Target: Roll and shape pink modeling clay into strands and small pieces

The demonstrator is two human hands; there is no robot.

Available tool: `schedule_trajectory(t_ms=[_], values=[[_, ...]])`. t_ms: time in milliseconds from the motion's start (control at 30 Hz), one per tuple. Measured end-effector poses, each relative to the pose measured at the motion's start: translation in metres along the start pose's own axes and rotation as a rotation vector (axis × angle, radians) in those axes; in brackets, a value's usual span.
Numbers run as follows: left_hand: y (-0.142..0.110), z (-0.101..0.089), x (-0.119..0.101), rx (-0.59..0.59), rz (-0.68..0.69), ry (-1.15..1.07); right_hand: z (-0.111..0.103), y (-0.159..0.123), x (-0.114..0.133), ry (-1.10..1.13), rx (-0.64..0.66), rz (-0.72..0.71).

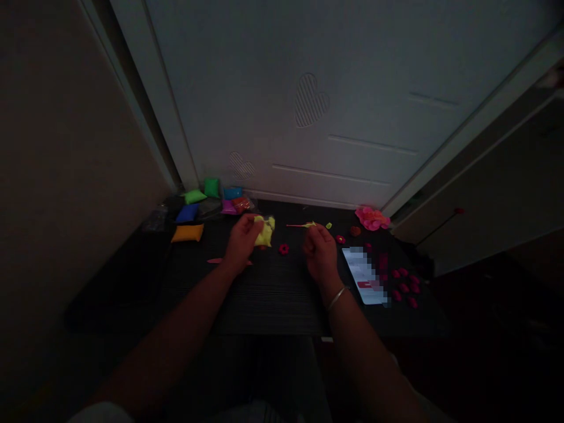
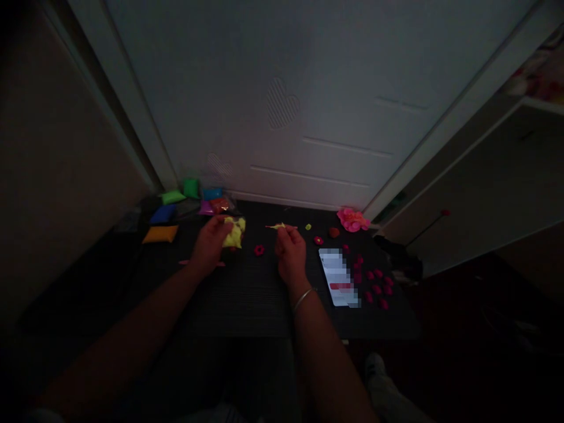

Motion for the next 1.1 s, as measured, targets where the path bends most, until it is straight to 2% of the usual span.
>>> schedule_trajectory(t_ms=[100, 167, 233, 300, 400, 567, 667, 733, 767, 867, 933, 1000, 1100], values=[[0.013, -0.014, 0.002, -0.271, 0.074, 0.035, -0.002, 0.002, 0.001, 0.011, -0.018, 0.027], [0.018, -0.024, -0.001, -0.386, 0.239, 0.262, -0.002, 0.002, 0.001, -0.007, -0.017, 0.05], [0.019, -0.031, -0.007, -0.444, 0.424, 0.597, -0.003, 0.003, 0.0, -0.025, -0.011, 0.069], [0.017, -0.033, -0.012, -0.44, 0.535, 0.918, -0.002, 0.003, 0.0, -0.038, -0.005, 0.084], [0.015, -0.035, -0.013, -0.394, 0.569, 1.198, -0.001, 0.002, -0.001, -0.052, 0.019, 0.091], [0.015, -0.038, -0.005, -0.377, 0.523, 1.366, 0.0, 0.001, -0.004, -0.082, 0.005, 0.063], [0.013, -0.035, -0.009, -0.391, 0.601, 1.317, -0.001, 0.002, -0.006, -0.086, -0.01, 0.054], [0.01, -0.028, -0.014, -0.326, 0.706, 1.182, -0.001, 0.003, -0.009, -0.115, -0.019, 0.048], [0.008, -0.024, -0.015, -0.25, 0.754, 1.091, -0.002, 0.003, -0.01, -0.138, -0.019, 0.043], [-0.001, -0.009, -0.015, 0.072, 0.847, 0.843, -0.001, 0.001, -0.014, -0.226, 0.032, 0.047], [-0.006, -0.001, -0.011, 0.235, 0.876, 0.757, 0.0, -0.001, -0.016, -0.284, 0.101, 0.06], [-0.01, 0.002, -0.008, 0.329, 0.892, 0.712, 0.001, -0.003, -0.018, -0.352, 0.174, 0.063], [-0.011, 0.003, -0.007, 0.374, 0.87, 0.681, 0.001, -0.005, -0.018, -0.447, 0.266, 0.013]])
Point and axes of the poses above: each hand's wrist, its own y-axis towards the middle knuckle, its own z-axis out of the palm, x = y × z, the point moved 2 cm from there along y, towards the middle knuckle, and after that the axes turned 12 degrees about -x, right-handed, at the moved point
